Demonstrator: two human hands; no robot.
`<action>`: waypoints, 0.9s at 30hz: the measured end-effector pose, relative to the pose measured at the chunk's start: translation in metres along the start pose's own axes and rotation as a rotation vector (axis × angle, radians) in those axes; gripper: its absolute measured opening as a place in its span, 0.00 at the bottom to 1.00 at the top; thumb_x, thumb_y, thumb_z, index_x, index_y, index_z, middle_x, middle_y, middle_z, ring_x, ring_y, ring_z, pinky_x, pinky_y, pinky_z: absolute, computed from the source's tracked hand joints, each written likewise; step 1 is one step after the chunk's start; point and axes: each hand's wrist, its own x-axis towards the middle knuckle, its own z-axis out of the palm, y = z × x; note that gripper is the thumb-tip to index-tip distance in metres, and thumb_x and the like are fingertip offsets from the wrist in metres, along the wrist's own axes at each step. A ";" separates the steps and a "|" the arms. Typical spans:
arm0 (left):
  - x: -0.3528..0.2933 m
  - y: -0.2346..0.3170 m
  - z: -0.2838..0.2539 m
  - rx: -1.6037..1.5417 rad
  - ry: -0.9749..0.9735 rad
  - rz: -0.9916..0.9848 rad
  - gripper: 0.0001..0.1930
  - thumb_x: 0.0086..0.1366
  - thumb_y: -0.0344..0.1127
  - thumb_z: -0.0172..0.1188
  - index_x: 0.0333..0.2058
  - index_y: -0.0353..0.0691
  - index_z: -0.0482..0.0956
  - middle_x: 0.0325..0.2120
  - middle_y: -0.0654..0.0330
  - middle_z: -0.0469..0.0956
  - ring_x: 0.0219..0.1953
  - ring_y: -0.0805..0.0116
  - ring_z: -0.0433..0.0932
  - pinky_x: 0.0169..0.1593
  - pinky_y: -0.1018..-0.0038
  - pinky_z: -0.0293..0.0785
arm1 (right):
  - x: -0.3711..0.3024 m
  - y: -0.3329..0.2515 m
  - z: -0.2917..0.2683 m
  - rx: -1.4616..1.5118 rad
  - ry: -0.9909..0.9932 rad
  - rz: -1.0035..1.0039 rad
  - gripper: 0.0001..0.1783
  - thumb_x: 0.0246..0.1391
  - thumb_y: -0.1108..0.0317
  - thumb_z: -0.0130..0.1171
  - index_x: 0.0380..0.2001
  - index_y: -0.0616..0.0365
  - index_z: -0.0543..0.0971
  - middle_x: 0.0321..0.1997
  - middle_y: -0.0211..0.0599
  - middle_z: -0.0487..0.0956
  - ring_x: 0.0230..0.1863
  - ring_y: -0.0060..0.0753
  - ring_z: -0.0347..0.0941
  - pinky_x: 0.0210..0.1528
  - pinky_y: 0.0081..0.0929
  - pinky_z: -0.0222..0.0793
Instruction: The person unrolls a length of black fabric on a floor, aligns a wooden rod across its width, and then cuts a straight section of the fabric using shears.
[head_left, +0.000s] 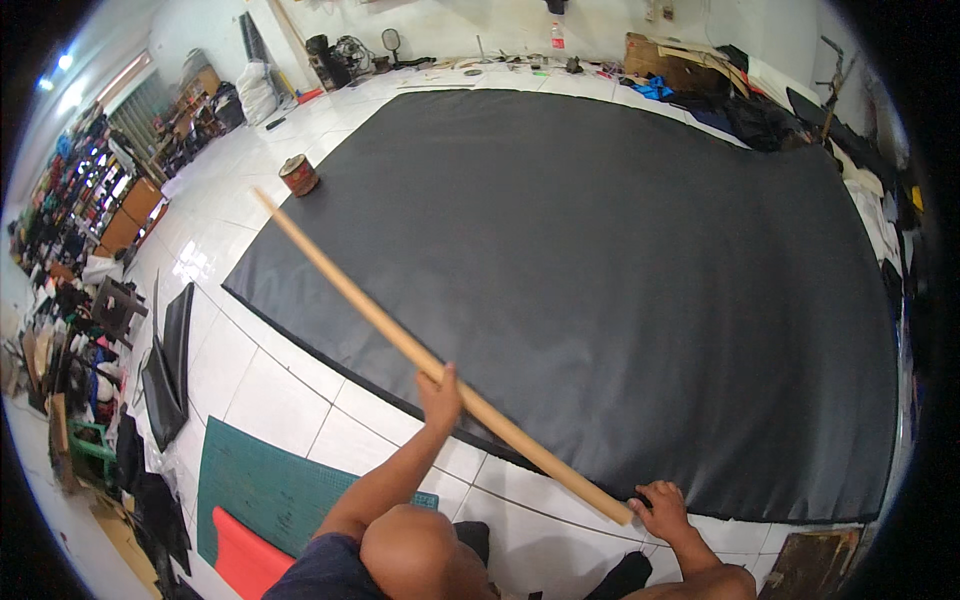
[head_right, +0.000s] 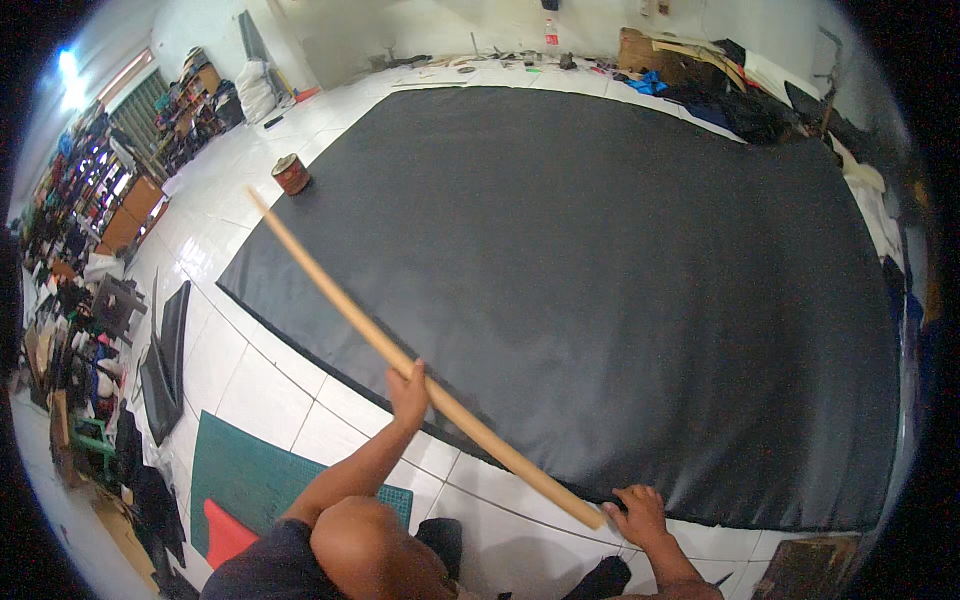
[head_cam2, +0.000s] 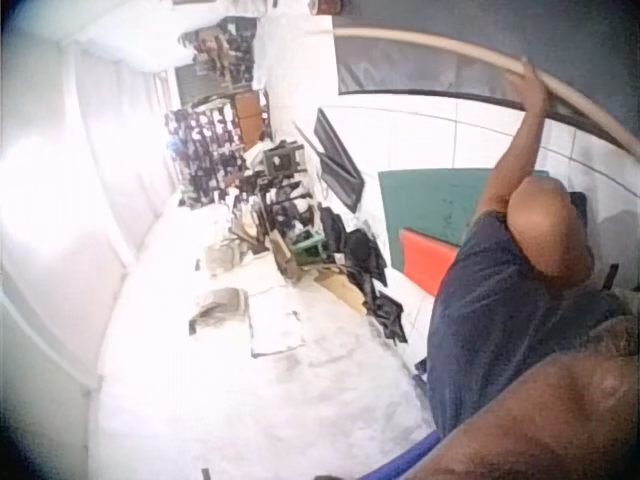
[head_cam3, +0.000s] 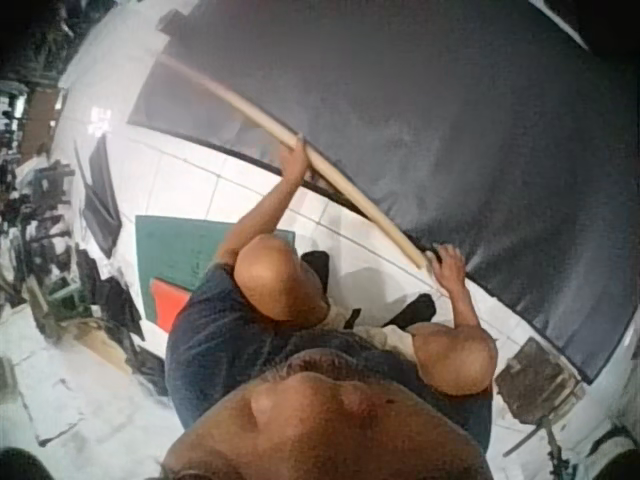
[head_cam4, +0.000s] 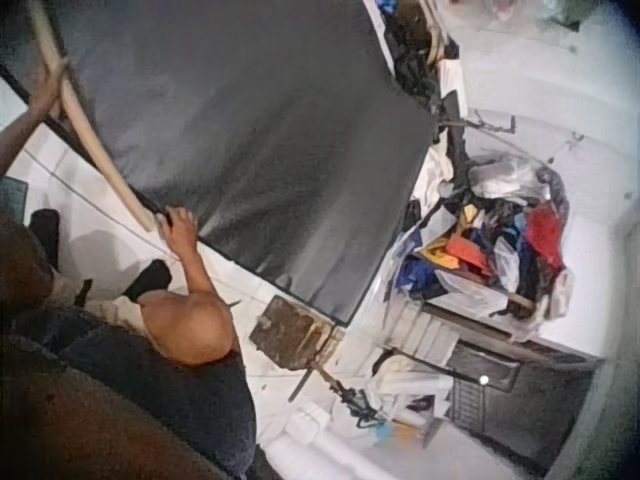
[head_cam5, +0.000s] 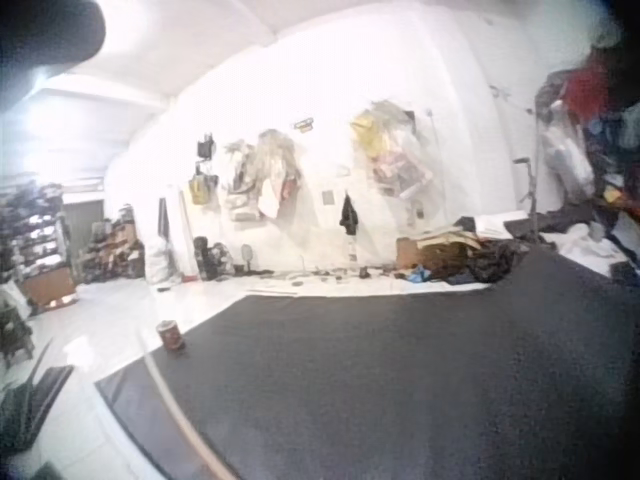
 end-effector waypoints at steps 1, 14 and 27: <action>0.005 -0.005 0.004 -0.037 -0.025 -0.002 0.31 0.63 0.46 0.64 0.52 0.26 0.63 0.41 0.44 0.73 0.43 0.55 0.75 0.50 0.63 0.70 | 0.001 -0.004 0.002 -0.003 -0.012 -0.029 0.19 0.52 0.57 0.65 0.44 0.55 0.82 0.43 0.42 0.77 0.47 0.47 0.70 0.52 0.43 0.64; 0.008 -0.044 -0.017 0.254 -0.128 -0.110 0.34 0.66 0.52 0.57 0.59 0.29 0.64 0.44 0.42 0.77 0.45 0.48 0.78 0.52 0.52 0.72 | 0.056 -0.038 -0.116 -0.014 -0.509 -0.008 0.24 0.56 0.54 0.61 0.49 0.61 0.79 0.53 0.50 0.77 0.53 0.51 0.74 0.56 0.43 0.69; 0.015 -0.087 -0.043 0.815 -0.049 0.312 0.40 0.66 0.58 0.51 0.66 0.31 0.56 0.67 0.34 0.50 0.70 0.36 0.45 0.70 0.45 0.38 | 0.140 -0.152 0.038 -0.166 -0.244 0.014 0.42 0.56 0.51 0.61 0.69 0.53 0.57 0.47 0.50 0.71 0.48 0.54 0.71 0.51 0.49 0.68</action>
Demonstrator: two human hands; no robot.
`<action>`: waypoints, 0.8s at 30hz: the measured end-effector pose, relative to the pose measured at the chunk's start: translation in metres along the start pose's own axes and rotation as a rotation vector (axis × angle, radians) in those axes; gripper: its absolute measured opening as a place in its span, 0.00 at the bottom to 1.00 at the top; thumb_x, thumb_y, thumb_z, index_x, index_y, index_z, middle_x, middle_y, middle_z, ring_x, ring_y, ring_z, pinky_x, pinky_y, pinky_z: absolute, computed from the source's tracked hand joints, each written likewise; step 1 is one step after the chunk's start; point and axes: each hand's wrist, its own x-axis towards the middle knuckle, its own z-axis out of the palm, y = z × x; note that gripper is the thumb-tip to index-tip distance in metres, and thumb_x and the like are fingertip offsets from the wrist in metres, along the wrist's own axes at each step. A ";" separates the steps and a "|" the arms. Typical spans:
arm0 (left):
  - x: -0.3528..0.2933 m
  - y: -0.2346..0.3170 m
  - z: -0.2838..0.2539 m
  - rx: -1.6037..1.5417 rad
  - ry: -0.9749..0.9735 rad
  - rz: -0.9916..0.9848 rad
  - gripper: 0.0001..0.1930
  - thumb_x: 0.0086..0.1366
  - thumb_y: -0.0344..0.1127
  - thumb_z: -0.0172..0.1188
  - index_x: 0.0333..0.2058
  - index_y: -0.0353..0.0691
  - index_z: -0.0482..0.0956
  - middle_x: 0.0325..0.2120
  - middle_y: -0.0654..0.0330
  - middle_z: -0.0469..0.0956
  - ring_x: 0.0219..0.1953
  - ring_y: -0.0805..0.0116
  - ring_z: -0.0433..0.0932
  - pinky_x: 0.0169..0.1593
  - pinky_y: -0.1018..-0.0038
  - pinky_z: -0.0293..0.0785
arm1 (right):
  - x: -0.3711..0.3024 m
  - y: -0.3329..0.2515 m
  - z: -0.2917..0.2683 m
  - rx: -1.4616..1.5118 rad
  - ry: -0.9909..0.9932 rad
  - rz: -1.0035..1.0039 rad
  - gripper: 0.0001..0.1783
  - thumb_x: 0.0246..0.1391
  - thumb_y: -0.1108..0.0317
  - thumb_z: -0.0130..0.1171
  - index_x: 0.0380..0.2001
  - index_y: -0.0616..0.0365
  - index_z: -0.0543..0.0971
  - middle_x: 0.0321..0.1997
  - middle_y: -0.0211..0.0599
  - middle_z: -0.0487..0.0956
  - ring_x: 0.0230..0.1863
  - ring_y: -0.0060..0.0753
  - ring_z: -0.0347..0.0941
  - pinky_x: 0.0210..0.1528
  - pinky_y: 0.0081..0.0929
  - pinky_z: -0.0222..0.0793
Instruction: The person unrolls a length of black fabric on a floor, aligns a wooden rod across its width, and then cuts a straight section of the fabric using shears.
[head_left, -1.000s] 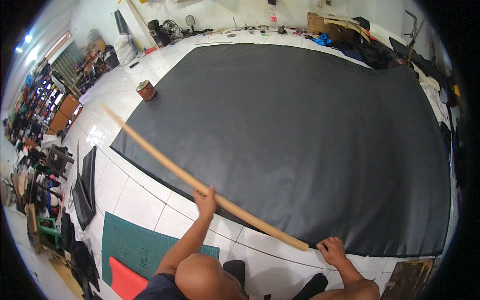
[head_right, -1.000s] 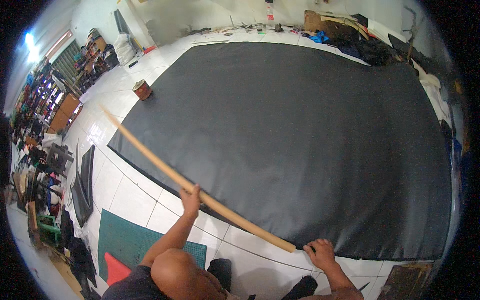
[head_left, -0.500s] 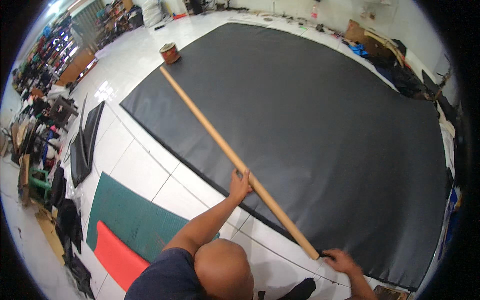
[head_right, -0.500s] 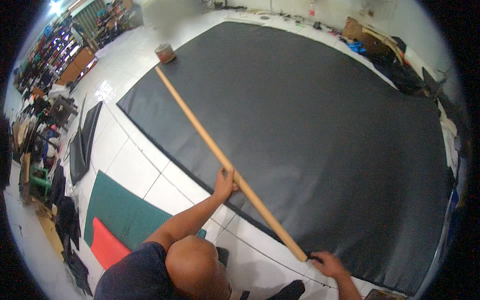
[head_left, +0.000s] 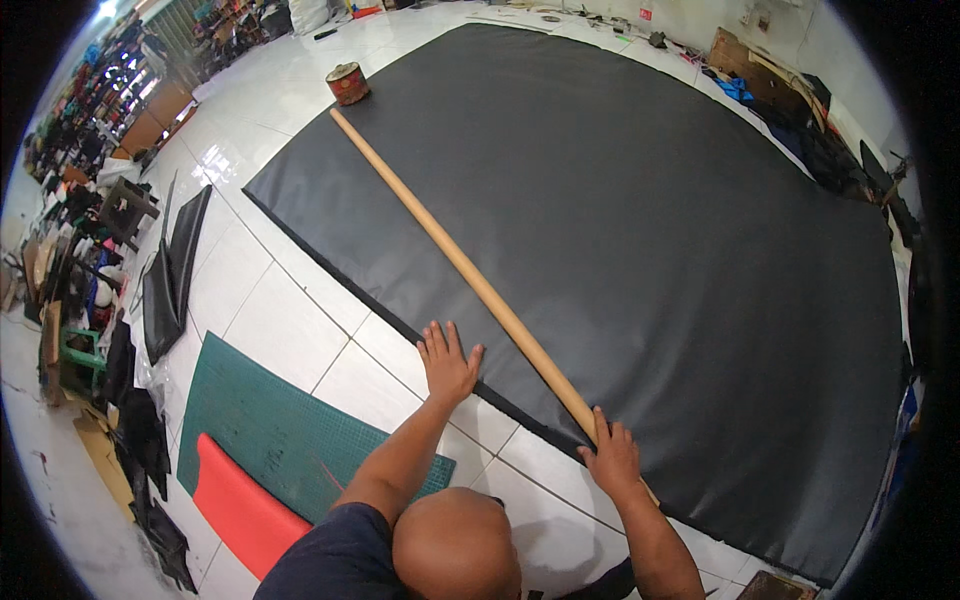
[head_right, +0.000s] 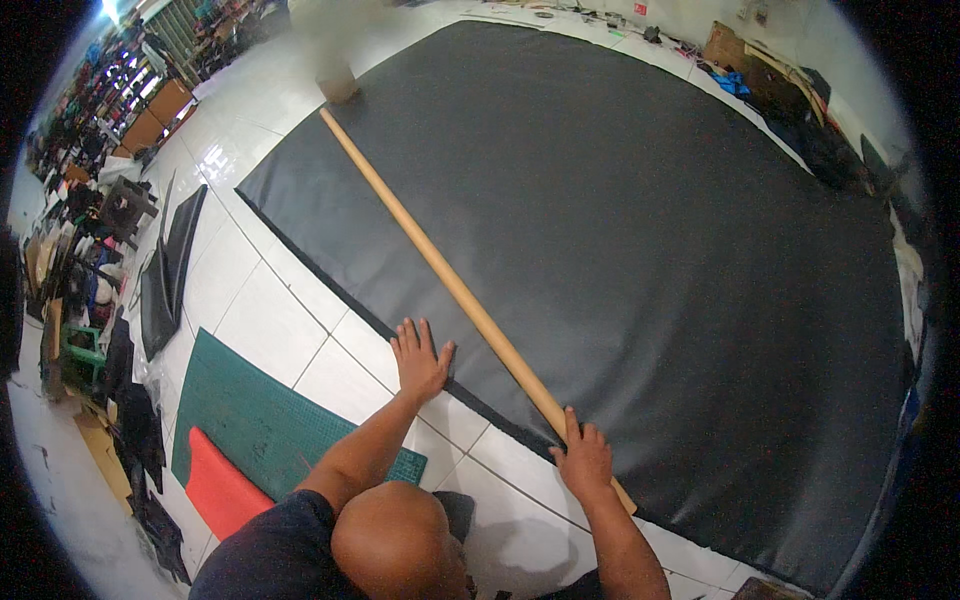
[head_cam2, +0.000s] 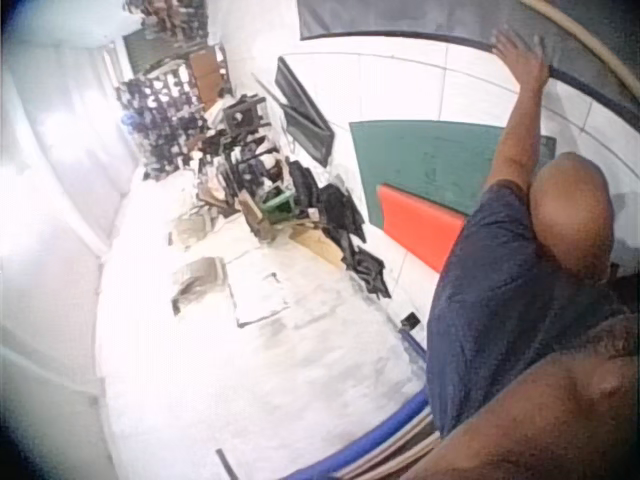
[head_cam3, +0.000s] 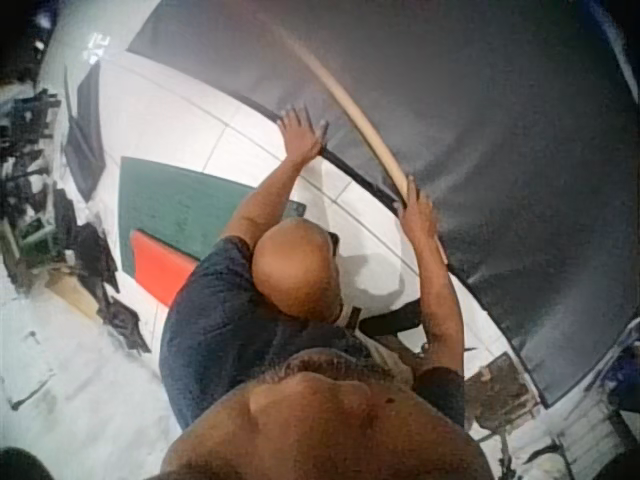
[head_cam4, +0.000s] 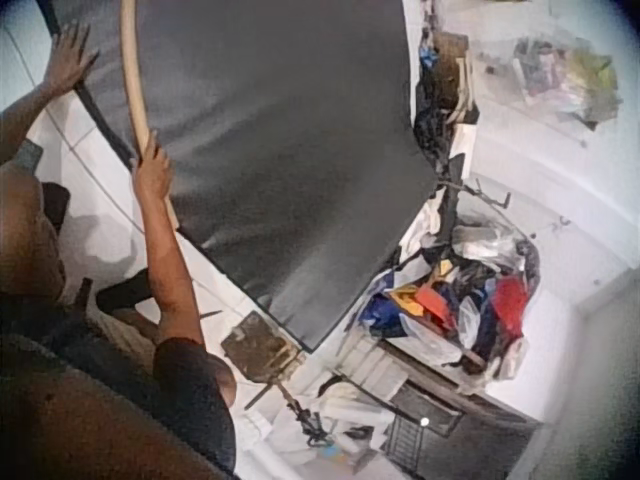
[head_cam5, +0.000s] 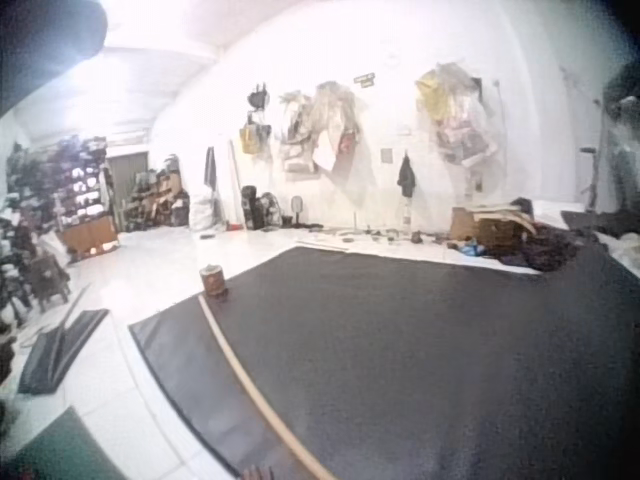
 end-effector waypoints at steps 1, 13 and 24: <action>0.000 -0.004 0.000 -0.011 -0.002 0.009 0.40 0.66 0.58 0.50 0.66 0.31 0.56 0.67 0.34 0.50 0.70 0.36 0.45 0.70 0.45 0.38 | 0.003 0.007 0.005 0.053 0.015 -0.015 0.42 0.57 0.53 0.61 0.70 0.51 0.57 0.45 0.50 0.71 0.46 0.54 0.71 0.51 0.50 0.69; -0.016 -0.019 -0.012 -0.118 0.033 0.024 0.36 0.66 0.50 0.55 0.64 0.31 0.60 0.66 0.35 0.52 0.70 0.37 0.47 0.70 0.47 0.40 | -0.005 0.029 -0.015 0.053 -0.062 -0.031 0.35 0.63 0.43 0.49 0.69 0.40 0.58 0.44 0.50 0.77 0.43 0.60 0.76 0.45 0.51 0.73; -0.012 -0.042 -0.038 -0.180 0.250 -0.024 0.28 0.65 0.42 0.56 0.60 0.32 0.65 0.62 0.38 0.59 0.66 0.36 0.54 0.68 0.47 0.46 | -0.008 0.055 -0.016 -0.148 -0.016 -0.104 0.34 0.60 0.40 0.51 0.67 0.35 0.63 0.38 0.42 0.74 0.39 0.48 0.77 0.42 0.45 0.75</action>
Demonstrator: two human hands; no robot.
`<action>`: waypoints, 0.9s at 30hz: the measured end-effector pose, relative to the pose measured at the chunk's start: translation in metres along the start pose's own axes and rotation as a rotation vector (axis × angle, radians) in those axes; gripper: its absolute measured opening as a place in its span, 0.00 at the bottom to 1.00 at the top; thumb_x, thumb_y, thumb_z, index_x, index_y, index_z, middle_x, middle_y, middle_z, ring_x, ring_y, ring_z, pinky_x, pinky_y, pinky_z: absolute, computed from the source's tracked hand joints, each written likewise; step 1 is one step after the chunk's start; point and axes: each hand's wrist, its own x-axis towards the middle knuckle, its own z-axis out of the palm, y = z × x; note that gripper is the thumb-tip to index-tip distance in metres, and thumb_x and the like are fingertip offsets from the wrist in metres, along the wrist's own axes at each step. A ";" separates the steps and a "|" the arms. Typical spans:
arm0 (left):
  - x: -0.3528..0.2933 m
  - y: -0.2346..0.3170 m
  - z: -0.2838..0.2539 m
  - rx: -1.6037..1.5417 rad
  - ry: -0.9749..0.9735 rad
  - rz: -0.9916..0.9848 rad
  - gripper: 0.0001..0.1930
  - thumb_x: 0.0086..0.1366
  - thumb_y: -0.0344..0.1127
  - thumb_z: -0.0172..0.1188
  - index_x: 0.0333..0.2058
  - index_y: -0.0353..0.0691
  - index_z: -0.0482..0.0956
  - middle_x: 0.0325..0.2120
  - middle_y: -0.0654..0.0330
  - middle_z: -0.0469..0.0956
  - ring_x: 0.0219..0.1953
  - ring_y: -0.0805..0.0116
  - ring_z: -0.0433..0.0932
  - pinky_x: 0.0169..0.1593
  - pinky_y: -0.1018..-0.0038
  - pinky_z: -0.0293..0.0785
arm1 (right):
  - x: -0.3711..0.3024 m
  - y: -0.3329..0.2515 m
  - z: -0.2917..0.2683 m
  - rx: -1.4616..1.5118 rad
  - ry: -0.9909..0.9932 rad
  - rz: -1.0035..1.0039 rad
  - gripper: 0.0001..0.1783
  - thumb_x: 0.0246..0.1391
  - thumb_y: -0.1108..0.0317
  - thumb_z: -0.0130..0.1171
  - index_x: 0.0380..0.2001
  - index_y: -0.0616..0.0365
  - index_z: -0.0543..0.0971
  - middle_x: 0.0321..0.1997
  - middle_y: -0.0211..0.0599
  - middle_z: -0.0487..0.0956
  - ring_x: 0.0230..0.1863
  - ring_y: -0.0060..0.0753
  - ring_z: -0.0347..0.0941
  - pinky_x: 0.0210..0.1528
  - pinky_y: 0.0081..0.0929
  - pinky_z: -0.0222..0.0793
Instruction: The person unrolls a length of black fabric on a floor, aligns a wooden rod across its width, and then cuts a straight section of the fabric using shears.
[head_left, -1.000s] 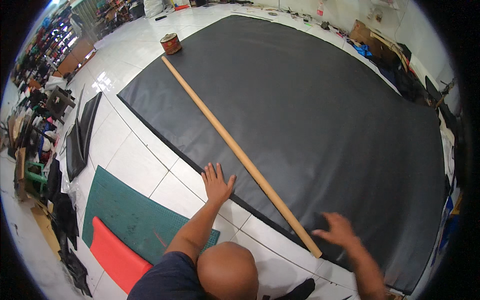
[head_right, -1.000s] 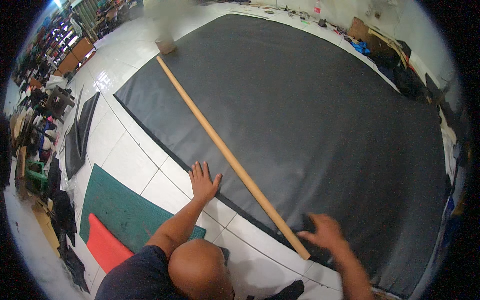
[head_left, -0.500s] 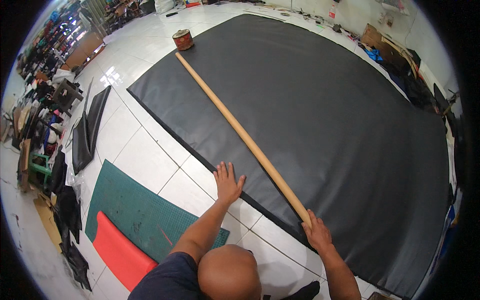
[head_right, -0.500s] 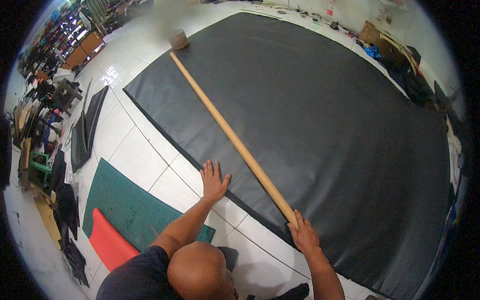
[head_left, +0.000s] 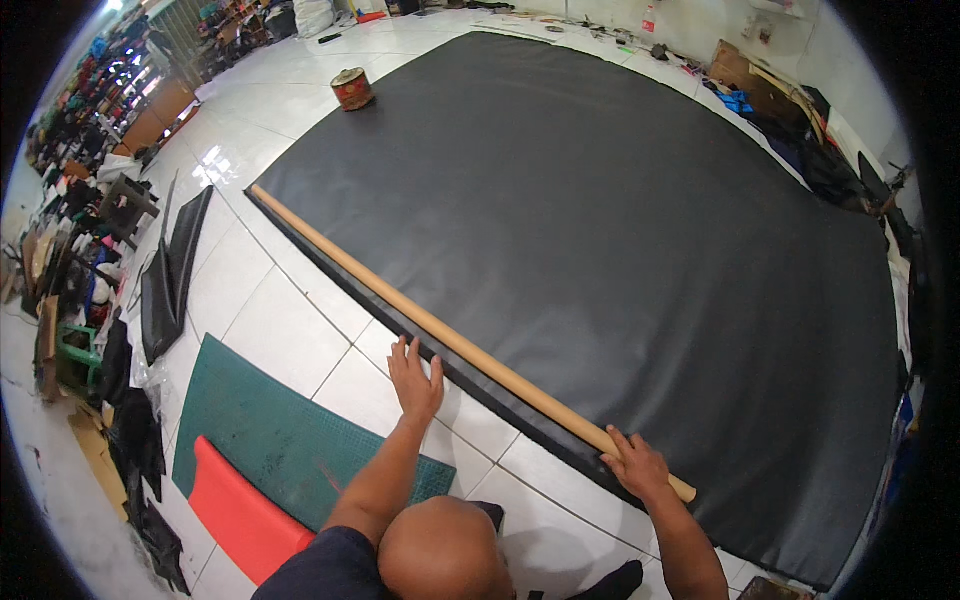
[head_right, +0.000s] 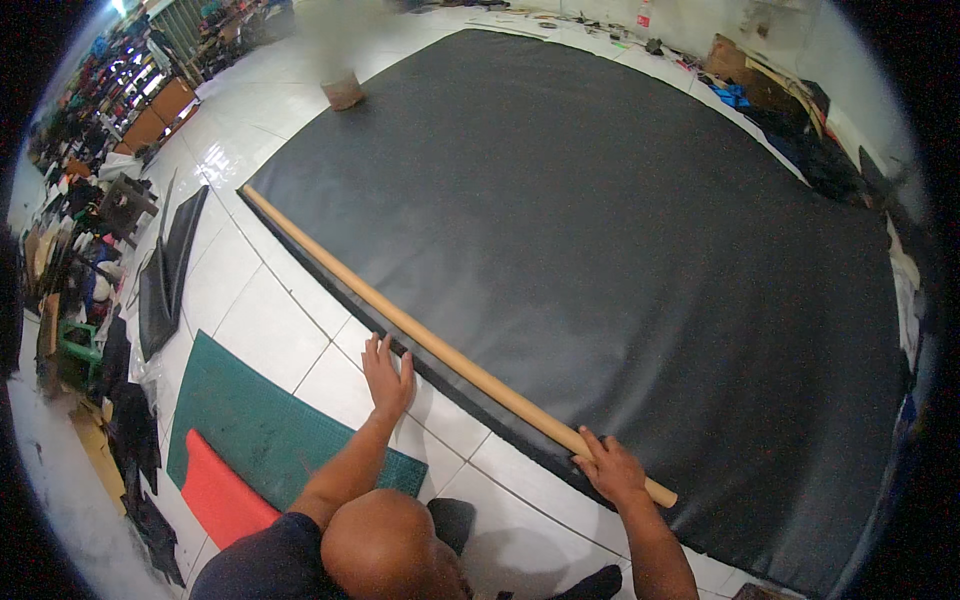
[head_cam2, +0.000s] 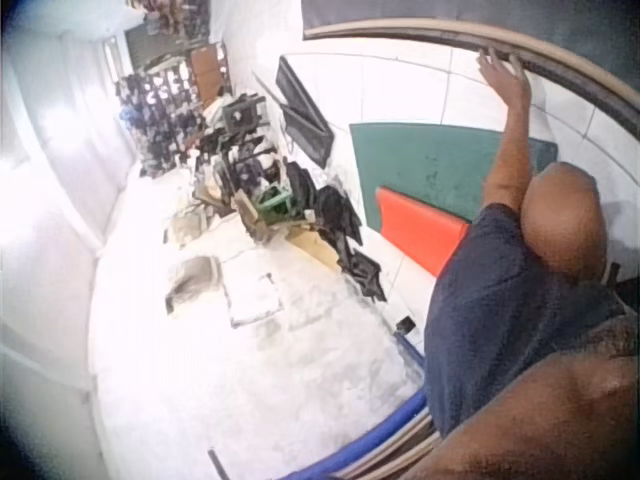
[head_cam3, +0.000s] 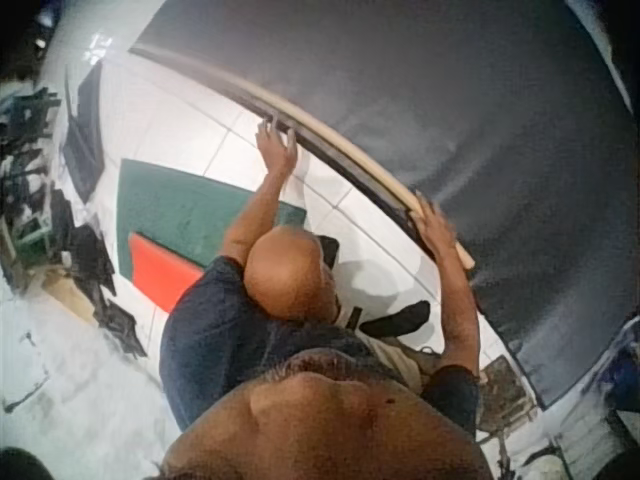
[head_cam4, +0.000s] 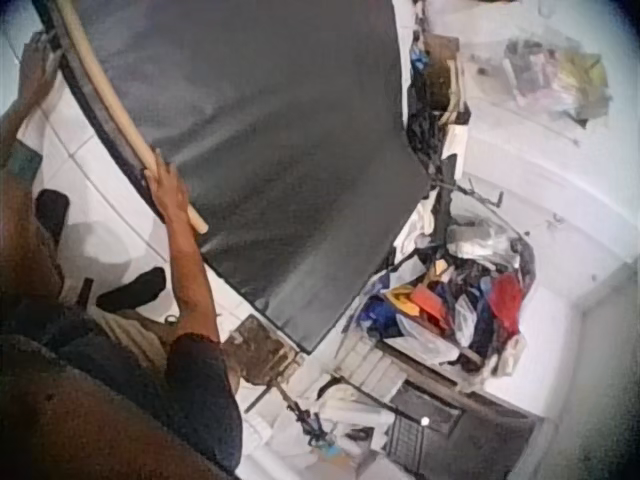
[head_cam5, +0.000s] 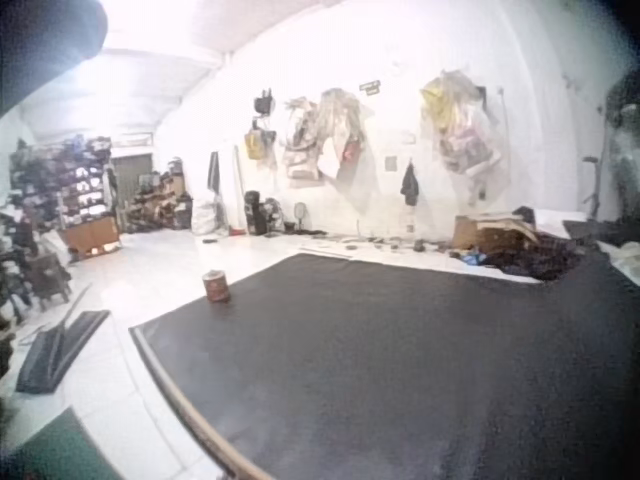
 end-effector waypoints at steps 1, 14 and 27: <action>0.009 0.009 0.002 0.008 -0.062 0.023 0.32 0.65 0.45 0.57 0.61 0.30 0.64 0.64 0.37 0.56 0.68 0.38 0.52 0.69 0.47 0.44 | -0.004 0.011 0.003 -0.017 0.033 0.014 0.34 0.59 0.41 0.53 0.66 0.35 0.64 0.37 0.42 0.74 0.39 0.48 0.77 0.42 0.45 0.75; 0.013 0.051 0.049 0.231 -0.407 0.225 0.46 0.63 0.63 0.51 0.66 0.27 0.54 0.68 0.35 0.49 0.71 0.39 0.45 0.71 0.49 0.37 | -0.014 0.091 -0.010 0.224 0.308 0.632 0.31 0.64 0.49 0.50 0.66 0.48 0.62 0.46 0.56 0.78 0.48 0.60 0.76 0.47 0.51 0.72; 0.010 0.056 0.044 0.225 -0.412 0.255 0.43 0.65 0.58 0.53 0.67 0.32 0.53 0.68 0.35 0.48 0.71 0.38 0.46 0.70 0.47 0.38 | -0.093 0.149 0.041 0.374 0.537 1.155 0.35 0.66 0.44 0.43 0.67 0.53 0.59 0.48 0.63 0.78 0.51 0.63 0.74 0.53 0.48 0.69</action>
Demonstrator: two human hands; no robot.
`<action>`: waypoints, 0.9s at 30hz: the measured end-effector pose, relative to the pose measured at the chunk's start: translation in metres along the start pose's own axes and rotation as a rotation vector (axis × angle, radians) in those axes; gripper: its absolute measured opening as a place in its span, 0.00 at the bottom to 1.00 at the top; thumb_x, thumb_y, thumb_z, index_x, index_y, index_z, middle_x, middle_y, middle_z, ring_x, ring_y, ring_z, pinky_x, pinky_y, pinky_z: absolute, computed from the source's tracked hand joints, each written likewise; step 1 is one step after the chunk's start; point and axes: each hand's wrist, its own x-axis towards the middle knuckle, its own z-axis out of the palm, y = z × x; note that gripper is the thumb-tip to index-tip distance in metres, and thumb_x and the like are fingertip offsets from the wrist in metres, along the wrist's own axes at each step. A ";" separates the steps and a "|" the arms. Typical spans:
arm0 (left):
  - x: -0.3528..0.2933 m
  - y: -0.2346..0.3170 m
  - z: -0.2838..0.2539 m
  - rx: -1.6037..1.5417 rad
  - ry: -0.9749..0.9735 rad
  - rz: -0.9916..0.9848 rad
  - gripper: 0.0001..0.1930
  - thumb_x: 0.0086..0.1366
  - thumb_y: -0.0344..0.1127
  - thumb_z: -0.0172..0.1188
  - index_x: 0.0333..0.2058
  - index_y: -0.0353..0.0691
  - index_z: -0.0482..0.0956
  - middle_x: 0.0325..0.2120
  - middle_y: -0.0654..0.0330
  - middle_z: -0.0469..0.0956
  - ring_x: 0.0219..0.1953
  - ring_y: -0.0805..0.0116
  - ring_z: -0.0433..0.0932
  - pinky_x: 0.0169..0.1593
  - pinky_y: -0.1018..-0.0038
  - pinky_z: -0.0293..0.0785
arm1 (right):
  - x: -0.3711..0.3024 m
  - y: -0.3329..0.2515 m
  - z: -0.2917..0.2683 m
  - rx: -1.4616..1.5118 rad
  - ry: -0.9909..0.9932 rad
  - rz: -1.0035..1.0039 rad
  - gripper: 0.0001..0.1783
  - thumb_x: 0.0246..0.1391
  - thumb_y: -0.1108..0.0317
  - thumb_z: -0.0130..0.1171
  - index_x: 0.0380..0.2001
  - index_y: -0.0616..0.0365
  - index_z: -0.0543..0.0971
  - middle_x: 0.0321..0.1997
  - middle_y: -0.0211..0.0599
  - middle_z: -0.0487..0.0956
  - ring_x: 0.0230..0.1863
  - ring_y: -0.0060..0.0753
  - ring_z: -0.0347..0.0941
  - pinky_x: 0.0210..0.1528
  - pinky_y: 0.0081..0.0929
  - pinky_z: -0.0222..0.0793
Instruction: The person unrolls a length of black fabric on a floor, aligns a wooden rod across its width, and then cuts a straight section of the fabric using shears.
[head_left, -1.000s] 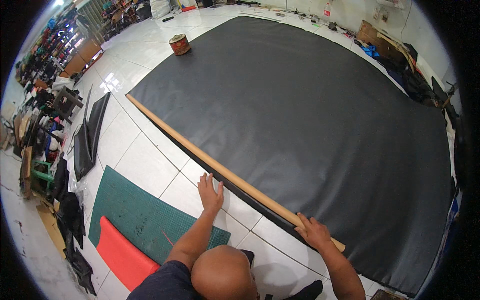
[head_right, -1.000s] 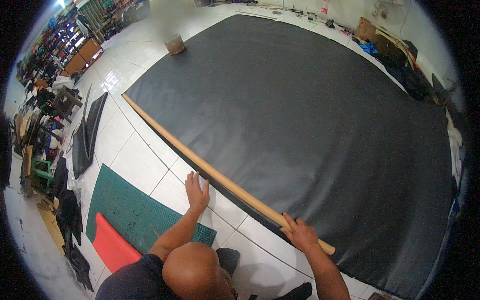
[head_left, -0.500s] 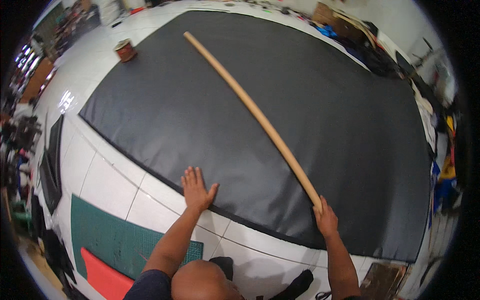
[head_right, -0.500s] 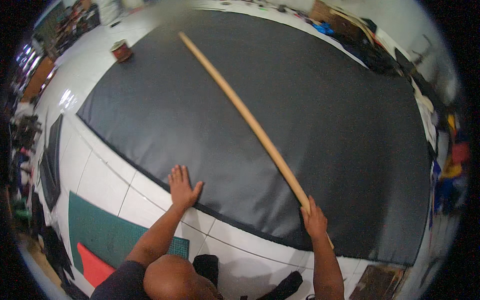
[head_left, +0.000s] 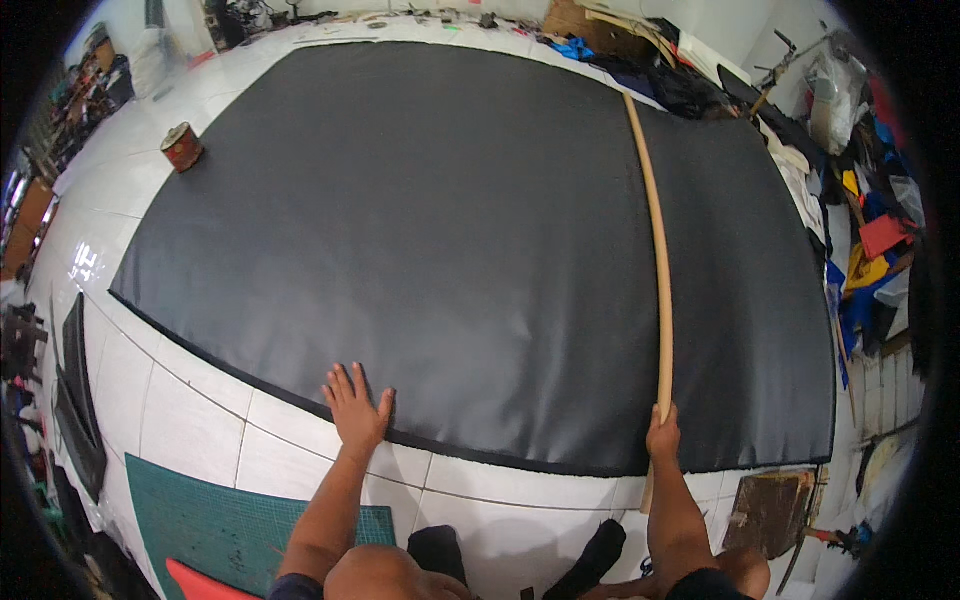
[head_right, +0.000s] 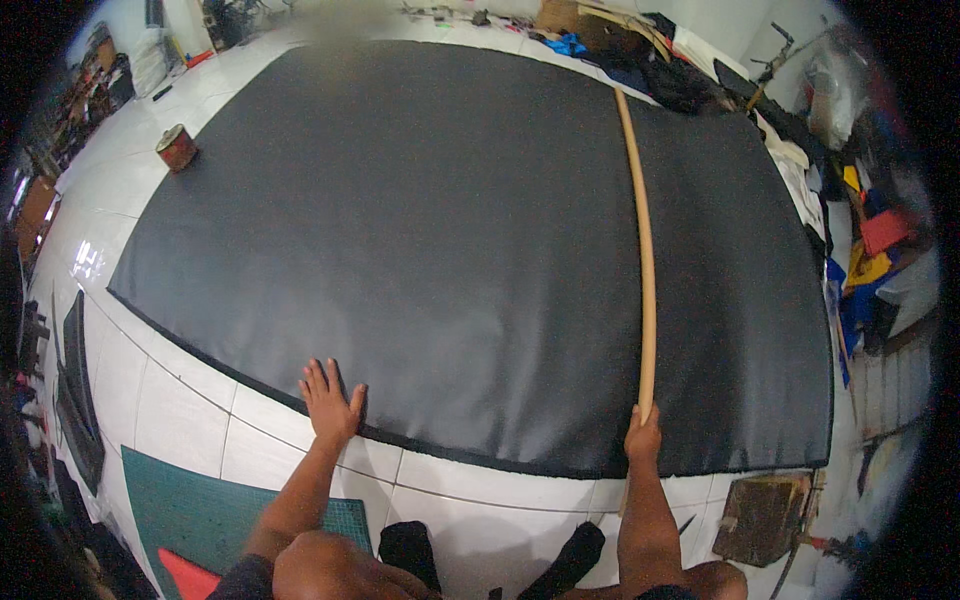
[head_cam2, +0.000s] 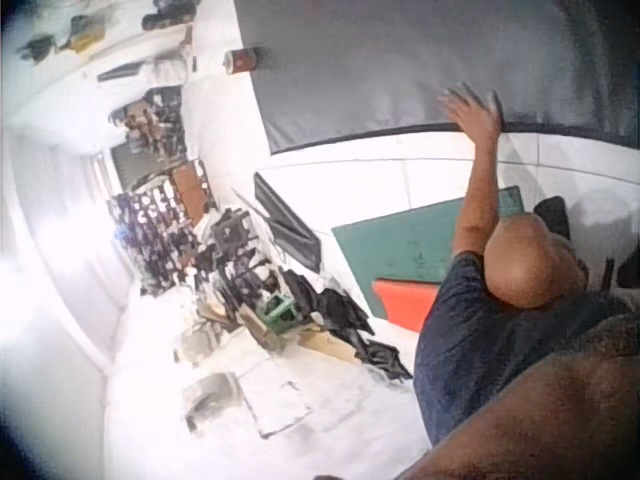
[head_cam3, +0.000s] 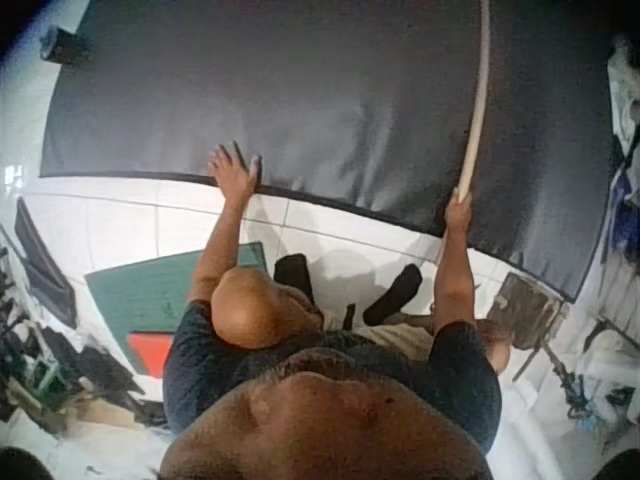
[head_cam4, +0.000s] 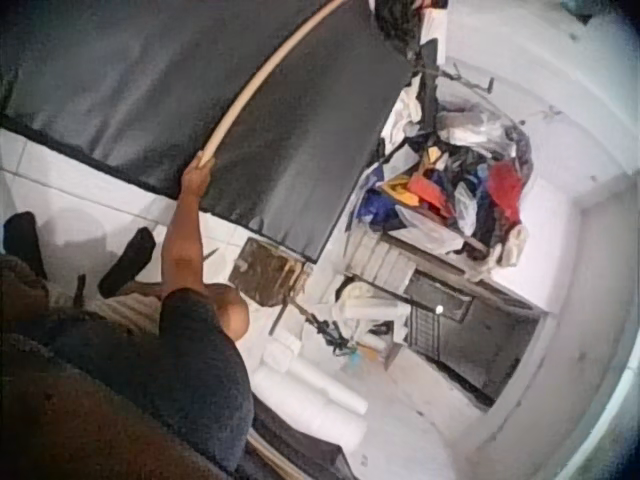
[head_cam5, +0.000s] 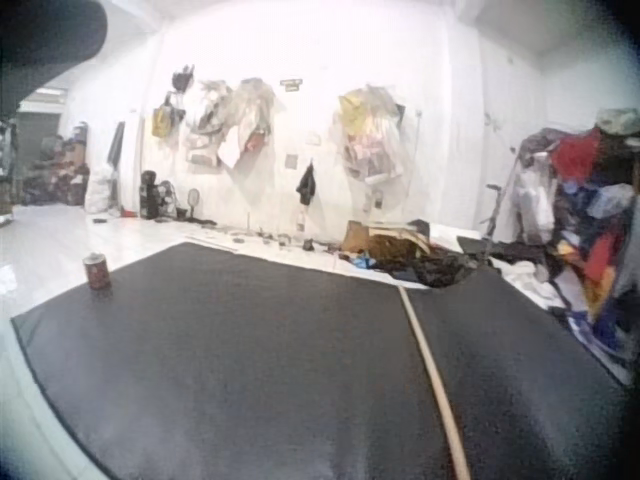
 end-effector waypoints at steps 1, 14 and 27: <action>-0.003 0.000 0.001 -0.002 0.003 0.008 0.43 0.65 0.58 0.53 0.67 0.32 0.54 0.68 0.35 0.48 0.70 0.38 0.46 0.70 0.46 0.38 | -0.003 -0.002 0.002 0.024 0.026 -0.015 0.34 0.67 0.44 0.43 0.68 0.53 0.59 0.49 0.63 0.78 0.51 0.63 0.74 0.53 0.48 0.69; -0.031 0.002 0.002 -0.046 0.033 0.011 0.42 0.63 0.57 0.55 0.65 0.29 0.58 0.66 0.33 0.51 0.69 0.35 0.48 0.70 0.45 0.39 | -0.059 -0.214 0.045 -0.089 -0.321 -0.518 0.34 0.66 0.49 0.45 0.71 0.36 0.50 0.44 0.57 0.77 0.43 0.61 0.77 0.47 0.50 0.72; -0.032 -0.002 -0.003 -0.113 0.024 -0.009 0.41 0.60 0.55 0.60 0.64 0.35 0.61 0.67 0.35 0.50 0.70 0.37 0.47 0.70 0.44 0.39 | 0.001 -0.374 0.096 -0.186 -0.310 -0.795 0.34 0.64 0.44 0.46 0.71 0.33 0.54 0.45 0.53 0.78 0.46 0.57 0.77 0.51 0.53 0.70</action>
